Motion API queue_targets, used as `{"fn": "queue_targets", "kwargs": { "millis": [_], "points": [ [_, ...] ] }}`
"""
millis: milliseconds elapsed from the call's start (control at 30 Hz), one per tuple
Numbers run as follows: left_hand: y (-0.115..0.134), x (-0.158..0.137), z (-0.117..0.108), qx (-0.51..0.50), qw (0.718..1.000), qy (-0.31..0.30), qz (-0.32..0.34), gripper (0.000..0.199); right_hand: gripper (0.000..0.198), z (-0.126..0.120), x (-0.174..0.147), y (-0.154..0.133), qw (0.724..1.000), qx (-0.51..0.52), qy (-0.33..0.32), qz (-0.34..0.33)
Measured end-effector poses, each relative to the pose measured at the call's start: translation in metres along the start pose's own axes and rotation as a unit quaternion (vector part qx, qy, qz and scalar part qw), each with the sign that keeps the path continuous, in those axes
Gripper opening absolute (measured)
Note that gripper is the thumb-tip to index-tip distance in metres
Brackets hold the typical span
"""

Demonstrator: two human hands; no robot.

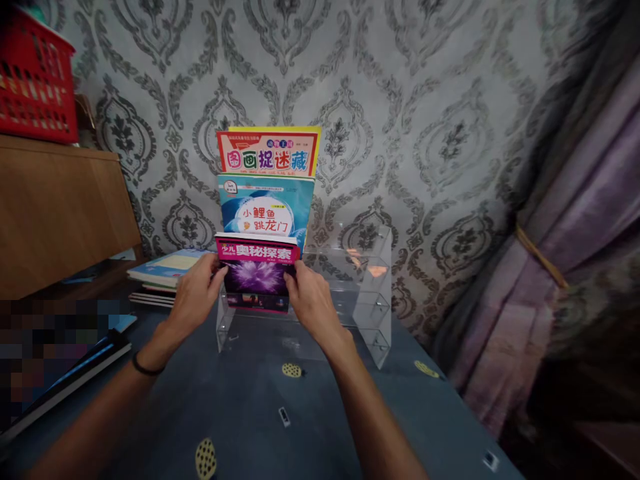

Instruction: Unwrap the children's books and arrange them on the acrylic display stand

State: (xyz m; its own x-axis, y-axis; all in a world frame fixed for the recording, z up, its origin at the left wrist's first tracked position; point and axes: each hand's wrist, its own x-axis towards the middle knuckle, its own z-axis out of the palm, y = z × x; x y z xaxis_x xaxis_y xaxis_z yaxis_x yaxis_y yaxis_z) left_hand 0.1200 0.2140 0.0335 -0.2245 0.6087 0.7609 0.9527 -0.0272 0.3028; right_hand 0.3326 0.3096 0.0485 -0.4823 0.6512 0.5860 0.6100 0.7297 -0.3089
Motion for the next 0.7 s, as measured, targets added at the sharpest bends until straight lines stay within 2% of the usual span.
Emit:
{"fn": "queue_targets", "kwargs": {
  "millis": [133,367,533,700],
  "points": [
    [-0.001,0.000,0.000,-0.038,0.999,0.014,-0.002,0.007,0.014,0.002,0.000,-0.001,1.000,0.026,0.001,0.008],
    [-0.002,0.001,0.000,-0.081,0.996,0.027,0.009,0.010,0.017,0.011,0.001,0.000,0.998,0.034,0.046,0.006],
    [-0.003,0.001,0.003,-0.086,0.996,0.032,0.018,0.008,0.021,0.017,0.001,0.003,0.998,0.044,0.052,0.017],
    [-0.005,0.001,0.005,-0.088,0.995,0.035,0.017,0.009,0.016,0.016,0.001,0.004,0.998,0.036,0.038,0.034]
  ]
}}
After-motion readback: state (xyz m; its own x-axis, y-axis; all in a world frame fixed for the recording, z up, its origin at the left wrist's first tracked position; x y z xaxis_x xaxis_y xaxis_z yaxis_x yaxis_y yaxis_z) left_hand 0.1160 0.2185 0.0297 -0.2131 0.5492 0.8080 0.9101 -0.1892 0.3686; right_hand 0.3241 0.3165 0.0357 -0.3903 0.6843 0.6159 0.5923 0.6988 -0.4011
